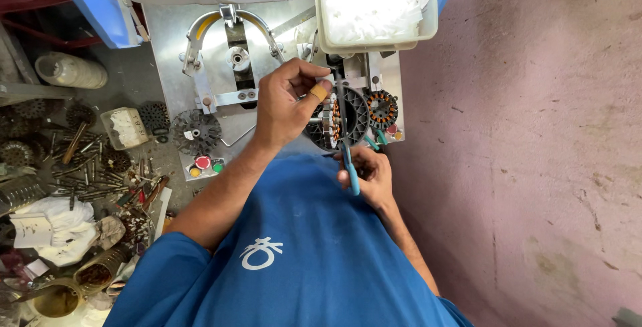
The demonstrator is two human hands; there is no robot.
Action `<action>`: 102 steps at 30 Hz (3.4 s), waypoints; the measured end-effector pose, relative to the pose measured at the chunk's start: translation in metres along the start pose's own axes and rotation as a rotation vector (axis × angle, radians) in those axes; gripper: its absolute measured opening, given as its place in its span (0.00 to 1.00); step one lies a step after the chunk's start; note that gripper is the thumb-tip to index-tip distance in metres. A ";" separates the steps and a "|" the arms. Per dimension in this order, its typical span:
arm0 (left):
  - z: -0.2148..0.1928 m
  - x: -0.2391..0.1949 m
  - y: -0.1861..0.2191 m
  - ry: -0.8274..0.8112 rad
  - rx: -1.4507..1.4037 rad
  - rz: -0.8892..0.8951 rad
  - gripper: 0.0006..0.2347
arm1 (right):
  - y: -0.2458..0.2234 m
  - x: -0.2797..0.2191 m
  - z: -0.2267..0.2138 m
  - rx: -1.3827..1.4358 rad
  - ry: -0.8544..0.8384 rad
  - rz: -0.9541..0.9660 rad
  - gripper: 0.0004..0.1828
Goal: The person assembles internal components of a fan motor by inserting white insulation strips into the stator slots, cutting excess material with scissors, and fitting a metal ring onto the stator assembly.
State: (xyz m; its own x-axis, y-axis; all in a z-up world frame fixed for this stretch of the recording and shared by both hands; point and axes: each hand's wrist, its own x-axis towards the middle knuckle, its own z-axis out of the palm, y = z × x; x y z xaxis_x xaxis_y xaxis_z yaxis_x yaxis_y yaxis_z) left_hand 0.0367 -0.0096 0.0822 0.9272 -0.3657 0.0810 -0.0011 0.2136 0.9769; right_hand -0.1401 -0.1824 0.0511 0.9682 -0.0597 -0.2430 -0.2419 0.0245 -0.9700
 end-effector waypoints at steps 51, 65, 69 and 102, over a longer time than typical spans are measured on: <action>0.004 -0.028 -0.020 -0.217 -0.099 -0.127 0.07 | -0.028 0.024 -0.005 -1.134 0.214 0.006 0.19; 0.012 -0.041 -0.019 -0.344 0.047 -0.092 0.03 | -0.042 0.030 0.003 -0.033 0.309 -0.044 0.09; 0.018 -0.040 -0.016 -0.314 0.330 0.025 0.03 | -0.045 0.037 0.005 0.080 0.277 -0.112 0.05; 0.001 -0.035 -0.054 -0.200 0.694 0.347 0.39 | -0.054 0.066 0.020 -0.687 0.273 -0.366 0.09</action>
State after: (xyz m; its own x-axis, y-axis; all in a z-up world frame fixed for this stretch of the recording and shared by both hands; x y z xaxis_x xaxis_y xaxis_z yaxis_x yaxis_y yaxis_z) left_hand 0.0034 -0.0094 0.0265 0.7463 -0.5517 0.3723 -0.5711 -0.2434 0.7840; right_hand -0.0614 -0.1681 0.0873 0.9653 -0.1875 0.1821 0.0156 -0.6541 -0.7562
